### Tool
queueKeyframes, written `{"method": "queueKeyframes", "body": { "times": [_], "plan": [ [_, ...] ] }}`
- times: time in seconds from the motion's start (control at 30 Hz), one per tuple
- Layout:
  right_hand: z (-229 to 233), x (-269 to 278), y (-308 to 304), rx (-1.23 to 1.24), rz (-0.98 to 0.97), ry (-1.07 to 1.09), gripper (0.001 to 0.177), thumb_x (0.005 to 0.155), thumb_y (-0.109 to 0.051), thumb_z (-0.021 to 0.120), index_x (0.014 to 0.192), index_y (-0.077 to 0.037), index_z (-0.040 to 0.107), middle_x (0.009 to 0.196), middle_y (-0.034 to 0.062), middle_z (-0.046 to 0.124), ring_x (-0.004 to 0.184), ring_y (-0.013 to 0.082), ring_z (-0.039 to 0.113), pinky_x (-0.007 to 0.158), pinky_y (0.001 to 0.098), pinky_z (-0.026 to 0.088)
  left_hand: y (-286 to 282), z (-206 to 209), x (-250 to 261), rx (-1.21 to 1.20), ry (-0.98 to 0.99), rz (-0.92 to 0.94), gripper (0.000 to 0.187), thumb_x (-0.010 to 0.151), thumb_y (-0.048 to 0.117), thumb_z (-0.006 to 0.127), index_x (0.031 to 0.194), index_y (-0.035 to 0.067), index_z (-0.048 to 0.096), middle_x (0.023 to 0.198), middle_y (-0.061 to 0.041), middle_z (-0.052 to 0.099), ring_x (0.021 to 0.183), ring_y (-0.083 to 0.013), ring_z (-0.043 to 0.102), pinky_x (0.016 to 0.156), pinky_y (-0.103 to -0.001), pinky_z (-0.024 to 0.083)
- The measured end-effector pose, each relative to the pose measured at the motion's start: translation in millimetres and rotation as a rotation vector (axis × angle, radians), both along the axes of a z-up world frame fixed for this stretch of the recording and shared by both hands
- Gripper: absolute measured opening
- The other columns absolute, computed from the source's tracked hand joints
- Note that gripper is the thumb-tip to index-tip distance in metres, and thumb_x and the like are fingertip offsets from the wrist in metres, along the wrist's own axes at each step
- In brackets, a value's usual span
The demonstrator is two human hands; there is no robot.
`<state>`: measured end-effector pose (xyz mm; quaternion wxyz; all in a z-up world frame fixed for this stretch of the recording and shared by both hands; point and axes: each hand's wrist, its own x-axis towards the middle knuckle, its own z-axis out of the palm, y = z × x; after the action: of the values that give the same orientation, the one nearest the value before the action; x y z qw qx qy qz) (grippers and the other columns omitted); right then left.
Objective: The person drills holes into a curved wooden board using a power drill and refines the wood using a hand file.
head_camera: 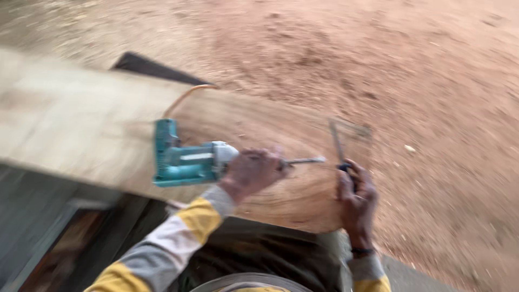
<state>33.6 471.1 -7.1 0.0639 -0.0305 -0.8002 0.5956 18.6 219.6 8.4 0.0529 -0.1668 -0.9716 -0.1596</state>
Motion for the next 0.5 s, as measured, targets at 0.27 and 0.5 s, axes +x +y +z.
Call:
{"method": "queueKeyframes", "body": {
  "times": [0.27,0.5],
  "plan": [
    [-13,-2,4,0.011,0.079,0.107,0.025,0.111,-0.005,0.063,0.131,0.009,0.062,0.071,0.0042,0.058,0.061,0.0079,0.050,0.054,0.0239,0.038,-46,16,52,-0.085,-0.050,0.207,0.051,0.099,0.058,0.052,0.087,0.010,0.064,0.060,-0.007,0.067,0.057,-0.0221,0.070,0.055,-0.041,0.058],
    [-21,-1,6,-0.004,0.108,0.085,0.026,0.112,-0.005,0.064,0.133,0.010,0.060,0.077,0.0041,0.062,0.067,0.0064,0.055,0.057,0.0219,0.045,-110,60,28,0.091,-0.133,0.366,0.057,0.099,0.061,0.045,0.086,0.010,0.064,0.053,0.005,0.054,0.034,-0.0081,0.044,0.029,-0.033,0.043]
  ]
}}
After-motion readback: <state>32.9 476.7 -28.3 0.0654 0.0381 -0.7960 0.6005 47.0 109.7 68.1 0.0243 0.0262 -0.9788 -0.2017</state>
